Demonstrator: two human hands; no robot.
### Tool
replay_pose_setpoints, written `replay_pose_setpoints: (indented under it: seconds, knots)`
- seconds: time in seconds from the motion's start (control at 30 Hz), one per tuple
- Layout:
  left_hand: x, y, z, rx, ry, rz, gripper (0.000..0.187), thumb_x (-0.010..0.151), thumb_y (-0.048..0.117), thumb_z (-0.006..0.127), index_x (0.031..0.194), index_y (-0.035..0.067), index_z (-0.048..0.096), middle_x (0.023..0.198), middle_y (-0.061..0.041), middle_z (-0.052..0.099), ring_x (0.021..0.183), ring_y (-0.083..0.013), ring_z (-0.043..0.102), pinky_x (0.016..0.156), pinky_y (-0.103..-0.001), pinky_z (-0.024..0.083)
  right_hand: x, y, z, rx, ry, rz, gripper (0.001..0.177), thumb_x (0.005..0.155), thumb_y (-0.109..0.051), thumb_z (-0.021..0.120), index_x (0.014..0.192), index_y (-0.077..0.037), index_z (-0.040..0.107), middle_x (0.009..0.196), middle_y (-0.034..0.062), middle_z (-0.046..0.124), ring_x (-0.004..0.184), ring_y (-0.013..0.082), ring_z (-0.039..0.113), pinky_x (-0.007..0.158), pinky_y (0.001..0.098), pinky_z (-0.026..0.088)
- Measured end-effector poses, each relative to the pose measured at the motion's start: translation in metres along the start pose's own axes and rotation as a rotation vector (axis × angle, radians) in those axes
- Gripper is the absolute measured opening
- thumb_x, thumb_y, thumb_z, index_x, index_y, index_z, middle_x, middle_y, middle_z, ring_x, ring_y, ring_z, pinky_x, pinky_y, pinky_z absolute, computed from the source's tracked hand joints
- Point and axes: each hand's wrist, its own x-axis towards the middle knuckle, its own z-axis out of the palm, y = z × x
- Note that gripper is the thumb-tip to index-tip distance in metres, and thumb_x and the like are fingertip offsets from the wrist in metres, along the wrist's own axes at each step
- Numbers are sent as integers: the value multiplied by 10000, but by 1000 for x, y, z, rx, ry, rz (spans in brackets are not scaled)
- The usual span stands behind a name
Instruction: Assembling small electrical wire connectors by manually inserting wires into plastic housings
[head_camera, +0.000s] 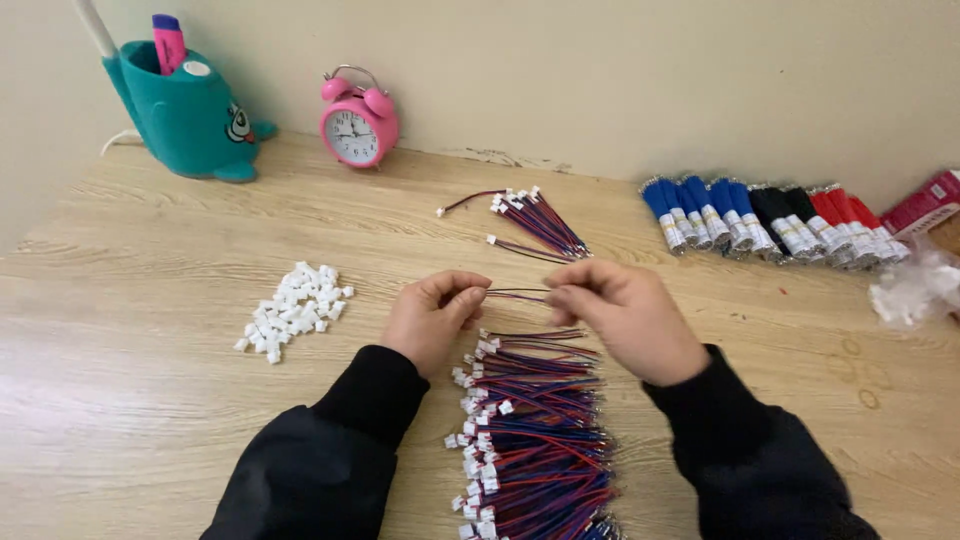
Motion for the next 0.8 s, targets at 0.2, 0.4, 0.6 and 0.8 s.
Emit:
replay_pose_setpoints:
  seconds: [0.2,0.4,0.6,0.8]
  knots:
    - [1,7,-2,-94,30,-53,227,870,83,705,1094,56,722,847,-88,728,727,-103,669,677,-240,607,27,23,35,125,-60,-10,193,805,-8,749,993,17,713,799,93,739,730,106,684,704,242,568]
    - [5,1,-6,-214,1,-14,328,873,53,699,1191,39,620,881,-121,710,750,-152,697,688,-283,633,28,31,45,-13,-7,-124,222,809,28,716,1026,-20,719,804,83,732,737,120,676,706,276,565]
    - [2,3,-6,-200,-18,1,322,885,55,680,1200,49,612,887,-104,709,767,-144,689,704,-280,630,24,19,44,-374,32,-376,134,820,-101,741,944,-145,761,786,12,736,788,173,720,702,286,547]
    - [4,-4,-6,-223,-73,19,352,883,55,682,1223,51,589,888,-97,704,798,-147,691,722,-279,624,21,11,40,-747,160,-708,90,825,-264,750,909,-242,723,947,-18,640,987,251,544,841,393,377]
